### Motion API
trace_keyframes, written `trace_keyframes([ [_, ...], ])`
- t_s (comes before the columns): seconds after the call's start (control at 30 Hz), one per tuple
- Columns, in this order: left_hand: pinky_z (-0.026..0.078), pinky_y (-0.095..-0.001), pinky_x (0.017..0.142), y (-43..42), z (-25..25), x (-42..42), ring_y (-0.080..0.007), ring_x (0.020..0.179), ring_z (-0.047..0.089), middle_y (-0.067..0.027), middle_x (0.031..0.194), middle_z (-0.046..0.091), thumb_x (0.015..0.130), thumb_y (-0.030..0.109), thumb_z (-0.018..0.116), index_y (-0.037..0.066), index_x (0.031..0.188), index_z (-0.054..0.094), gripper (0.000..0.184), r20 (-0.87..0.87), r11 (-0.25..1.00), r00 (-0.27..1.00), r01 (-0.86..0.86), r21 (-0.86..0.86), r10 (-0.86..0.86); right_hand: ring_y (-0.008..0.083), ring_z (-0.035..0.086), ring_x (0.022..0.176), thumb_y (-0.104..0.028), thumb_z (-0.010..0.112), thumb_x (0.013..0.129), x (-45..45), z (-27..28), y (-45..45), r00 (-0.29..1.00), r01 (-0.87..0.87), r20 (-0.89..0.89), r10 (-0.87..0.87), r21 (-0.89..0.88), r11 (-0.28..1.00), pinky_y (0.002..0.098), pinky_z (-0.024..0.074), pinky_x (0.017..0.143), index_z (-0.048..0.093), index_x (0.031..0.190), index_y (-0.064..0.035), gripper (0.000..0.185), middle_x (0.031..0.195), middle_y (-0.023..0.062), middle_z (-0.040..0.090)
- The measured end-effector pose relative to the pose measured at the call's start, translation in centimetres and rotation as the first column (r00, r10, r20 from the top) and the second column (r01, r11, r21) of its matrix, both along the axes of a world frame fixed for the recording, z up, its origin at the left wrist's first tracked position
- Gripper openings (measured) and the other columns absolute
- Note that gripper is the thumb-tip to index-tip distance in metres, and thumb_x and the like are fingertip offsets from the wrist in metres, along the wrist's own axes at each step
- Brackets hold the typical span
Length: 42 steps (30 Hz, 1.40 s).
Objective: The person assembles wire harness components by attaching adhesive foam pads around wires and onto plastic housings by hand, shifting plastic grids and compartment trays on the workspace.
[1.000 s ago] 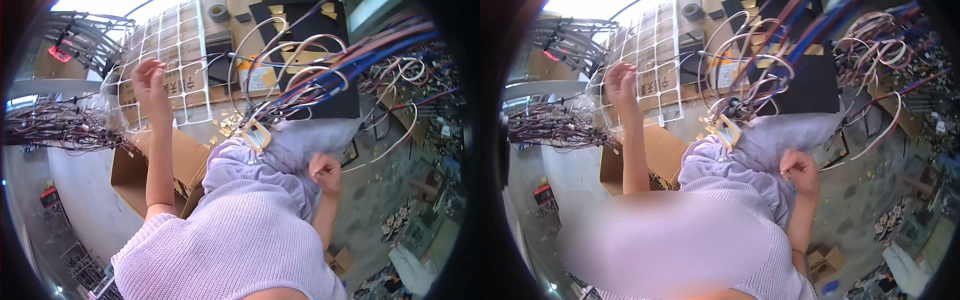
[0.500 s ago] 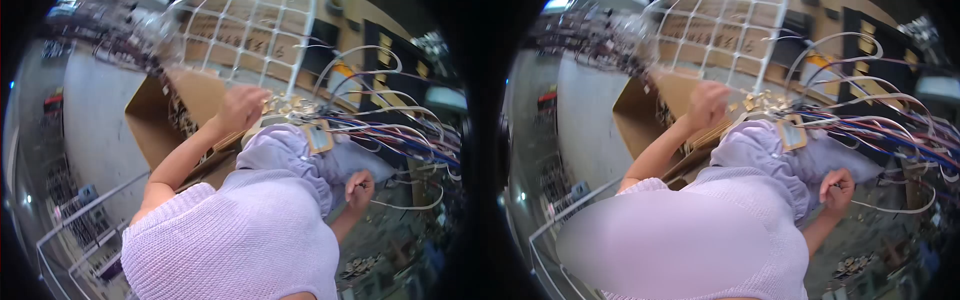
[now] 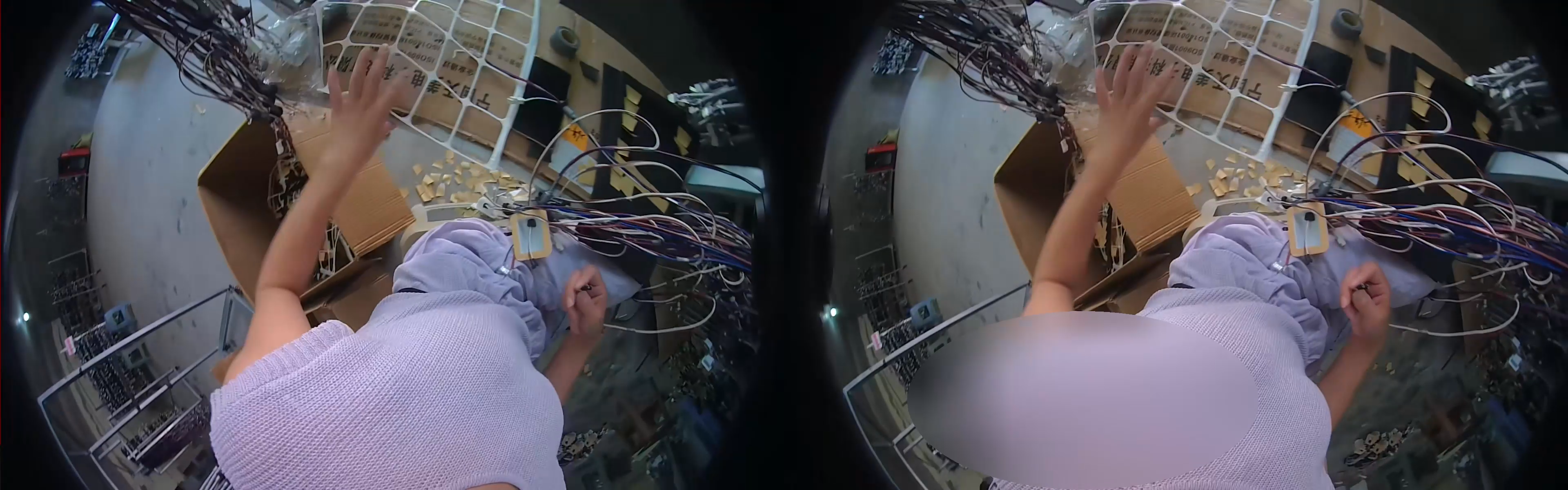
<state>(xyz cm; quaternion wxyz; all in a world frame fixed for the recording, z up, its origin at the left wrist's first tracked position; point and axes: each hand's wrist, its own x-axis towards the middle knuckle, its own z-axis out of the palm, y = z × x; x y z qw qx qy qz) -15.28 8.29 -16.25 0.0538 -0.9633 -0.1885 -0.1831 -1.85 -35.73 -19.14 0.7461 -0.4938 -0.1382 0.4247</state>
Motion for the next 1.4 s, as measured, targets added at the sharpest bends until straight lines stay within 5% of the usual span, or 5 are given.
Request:
trace_keyframes([
  [0.27,0.054,-0.0304,0.071,11.8,16.1,8.2,-0.0169,0.086,0.068,-0.0088,0.092,0.070,0.088,0.017,0.054,0.001,0.096,0.069,0.023,0.449,0.335,0.881,0.382,-0.861,0.147,0.0065,0.038,0.051,-0.002,0.053,0.083,-0.9,1.9,1.6,0.997,-0.075,-0.005,0.076,0.094,0.993,0.0195,0.0286,0.044,0.054,0.093,-0.0025,0.010,0.073,0.0097,0.056],
  [0.83,0.053,-0.0195,0.050,5.5,35.1,3.6,-0.0060,0.053,0.056,-0.0004,0.068,0.062,0.096,0.037,0.058,0.002,0.124,0.059,0.045,0.772,0.270,0.546,0.836,-0.477,-0.327,0.0360,0.064,0.104,-0.017,0.057,0.088,9.1,3.7,22.4,0.172,0.539,0.928,0.332,-0.370,0.756,0.0443,0.0534,0.086,0.058,0.125,-0.0104,0.037,0.134,0.0122,0.055],
  [1.0,0.046,-0.0362,0.075,23.3,45.8,-18.5,-0.0192,0.082,0.059,-0.0043,0.084,0.061,0.091,0.029,0.054,0.009,0.092,0.063,0.021,0.476,0.983,0.876,-0.148,0.105,0.081,0.0353,0.066,0.101,-0.015,0.046,0.094,11.1,-1.9,21.2,0.083,0.589,0.923,0.375,-0.349,0.729,0.0451,0.0547,0.085,0.063,0.122,-0.0136,0.033,0.139,0.0097,0.052],
  [1.2,0.046,-0.0389,0.101,12.2,34.1,-31.1,-0.0229,0.121,0.057,-0.0042,0.127,0.062,0.099,0.021,0.043,0.017,0.129,0.058,0.033,-0.117,0.005,-0.170,-0.545,0.838,0.979,0.0353,0.066,0.100,-0.015,0.041,0.095,11.3,-2.7,21.5,0.069,0.579,0.930,0.360,-0.331,0.745,0.0454,0.0541,0.083,0.059,0.127,-0.0157,0.037,0.141,0.0071,0.051],
  [1.4,0.057,-0.0448,0.076,9.6,16.4,-48.5,-0.0285,0.105,0.067,-0.0117,0.116,0.068,0.094,0.018,0.052,0.013,0.112,0.071,0.026,-0.247,0.028,-0.217,-0.696,0.718,0.944,0.0327,0.067,0.099,-0.017,0.043,0.096,12.3,-4.1,21.6,-0.076,0.592,0.938,0.339,-0.231,0.772,0.0435,0.0551,0.081,0.059,0.126,-0.0180,0.034,0.139,0.0055,0.053],
])
